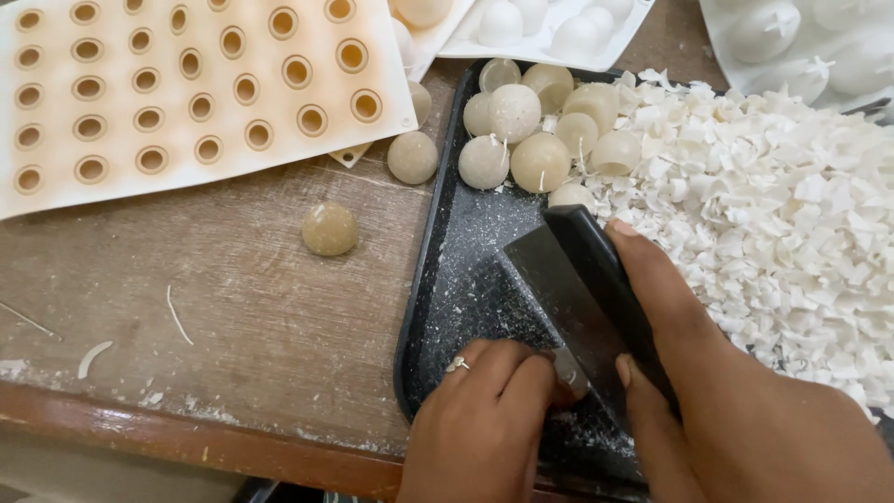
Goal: The recorder uses a metal bench scraper to remove excess wax and clean spherical wax pieces on a tray filled with wax shavings.
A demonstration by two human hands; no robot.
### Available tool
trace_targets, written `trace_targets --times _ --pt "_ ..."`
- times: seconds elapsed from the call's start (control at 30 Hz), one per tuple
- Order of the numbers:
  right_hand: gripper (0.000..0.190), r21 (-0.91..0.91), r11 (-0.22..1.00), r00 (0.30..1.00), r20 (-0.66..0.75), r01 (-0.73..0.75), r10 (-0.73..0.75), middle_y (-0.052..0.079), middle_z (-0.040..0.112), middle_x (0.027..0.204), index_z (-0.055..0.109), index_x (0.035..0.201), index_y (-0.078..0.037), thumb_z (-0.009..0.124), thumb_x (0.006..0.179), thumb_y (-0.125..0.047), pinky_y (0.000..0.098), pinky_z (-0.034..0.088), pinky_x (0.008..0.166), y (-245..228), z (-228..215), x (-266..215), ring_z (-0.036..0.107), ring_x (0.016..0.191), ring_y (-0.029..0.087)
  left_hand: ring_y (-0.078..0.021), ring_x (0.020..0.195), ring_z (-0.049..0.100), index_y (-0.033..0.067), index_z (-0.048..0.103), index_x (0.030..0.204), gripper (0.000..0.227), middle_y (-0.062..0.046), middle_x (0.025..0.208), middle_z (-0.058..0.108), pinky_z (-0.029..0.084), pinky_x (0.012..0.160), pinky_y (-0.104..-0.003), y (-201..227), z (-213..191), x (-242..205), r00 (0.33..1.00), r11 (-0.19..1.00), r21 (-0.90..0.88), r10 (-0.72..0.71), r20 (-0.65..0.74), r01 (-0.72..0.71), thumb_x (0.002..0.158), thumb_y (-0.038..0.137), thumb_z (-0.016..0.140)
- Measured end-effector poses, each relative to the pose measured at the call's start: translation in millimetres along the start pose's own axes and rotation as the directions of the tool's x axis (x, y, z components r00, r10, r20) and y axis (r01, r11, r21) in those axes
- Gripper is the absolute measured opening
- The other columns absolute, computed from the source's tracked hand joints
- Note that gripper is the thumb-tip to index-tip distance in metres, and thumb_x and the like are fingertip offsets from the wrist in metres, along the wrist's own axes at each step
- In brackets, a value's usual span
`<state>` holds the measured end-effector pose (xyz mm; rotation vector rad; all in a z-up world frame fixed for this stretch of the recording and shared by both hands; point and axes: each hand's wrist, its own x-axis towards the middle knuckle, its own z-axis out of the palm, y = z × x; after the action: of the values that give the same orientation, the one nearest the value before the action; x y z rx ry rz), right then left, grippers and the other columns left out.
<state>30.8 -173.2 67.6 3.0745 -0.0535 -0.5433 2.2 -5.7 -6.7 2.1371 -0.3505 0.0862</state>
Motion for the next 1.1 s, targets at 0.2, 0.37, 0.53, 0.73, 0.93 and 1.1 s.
trace_targets --times 0.2,0.37,0.53,0.73,0.93,1.1 --pt "0.1 -0.093 0.984 0.918 0.355 -0.151 0.174 0.004 0.079 0.077 -0.004 0.169 -0.041 0.064 0.095 -0.033 0.0356 0.064 0.068 -30 -31 9 0.081 0.07 0.02 -0.0328 0.089 0.07 0.0036 0.066 0.09 0.008 -0.012 0.092 0.066 0.057 0.075 -0.043 1 2 -1 1.0 1.0 0.021 -0.011 -0.027 0.011 0.086 0.009 0.07" --pt "0.092 -0.068 0.995 0.979 0.194 0.073 -0.058 0.003 0.074 0.083 0.001 0.17 -0.031 0.057 0.097 -0.027 0.0384 0.061 0.059 -26 -20 8 0.076 0.066 0.025 -0.0342 0.092 0.068 0.0057 0.067 0.09 0.012 -0.012 0.093 0.065 0.055 0.075 -0.045 1 -2 -3 0.998 0.999 -0.003 0.032 -0.046 -0.032 0.079 0.002 0.067" --pt "0.095 0.047 0.991 0.978 0.17 -0.129 0.119 0.009 0.077 0.079 0.008 0.172 -0.037 0.064 0.096 -0.029 0.0364 0.063 0.064 -21 -46 14 0.08 0.068 0.025 -0.0339 0.09 0.067 0.0035 0.065 0.092 0.018 -0.013 0.092 0.063 0.054 0.073 -0.045 7 -8 0 1.0 1.0 -0.01 -0.021 0.018 0.022 0.076 -0.005 0.069" --pt "0.083 0.354 0.833 0.811 -0.558 0.425 -0.177 0.027 0.066 0.122 0.032 0.159 -0.001 0.065 0.083 0.0 0.0431 0.057 0.091 41 -15 5 0.07 0.111 0.037 -0.0302 0.091 0.069 0.0046 0.062 0.089 0.013 -0.009 0.093 0.065 0.054 0.073 -0.044 5 -5 -2 0.999 0.998 -0.048 -0.038 0.007 0.038 0.084 0.003 0.074" --pt "0.088 0.547 0.787 0.857 -0.513 0.285 0.047 0.022 0.065 0.131 0.036 0.161 -0.003 0.069 0.08 -0.004 0.0401 0.053 0.1 62 17 -13 0.068 0.116 0.032 -0.0317 0.089 0.068 0.0047 0.063 0.09 0.013 -0.01 0.093 0.066 0.052 0.073 -0.044 2 -1 -3 0.999 1.0 -0.023 0.009 -0.041 -0.01 0.084 0.004 0.074" --pt "0.088 0.34 0.881 0.847 -0.52 0.329 -0.115 0.021 0.073 0.118 0.042 0.16 -0.013 0.072 0.078 -0.012 0.0379 0.058 0.084 43 6 -18 0.076 0.102 0.028 -0.0315 0.091 0.068 0.0042 0.063 0.092 0.013 -0.01 0.095 0.066 0.053 0.074 -0.043 4 -2 -3 0.997 0.999 -0.003 0.037 -0.068 -0.037 0.083 0.002 0.072"
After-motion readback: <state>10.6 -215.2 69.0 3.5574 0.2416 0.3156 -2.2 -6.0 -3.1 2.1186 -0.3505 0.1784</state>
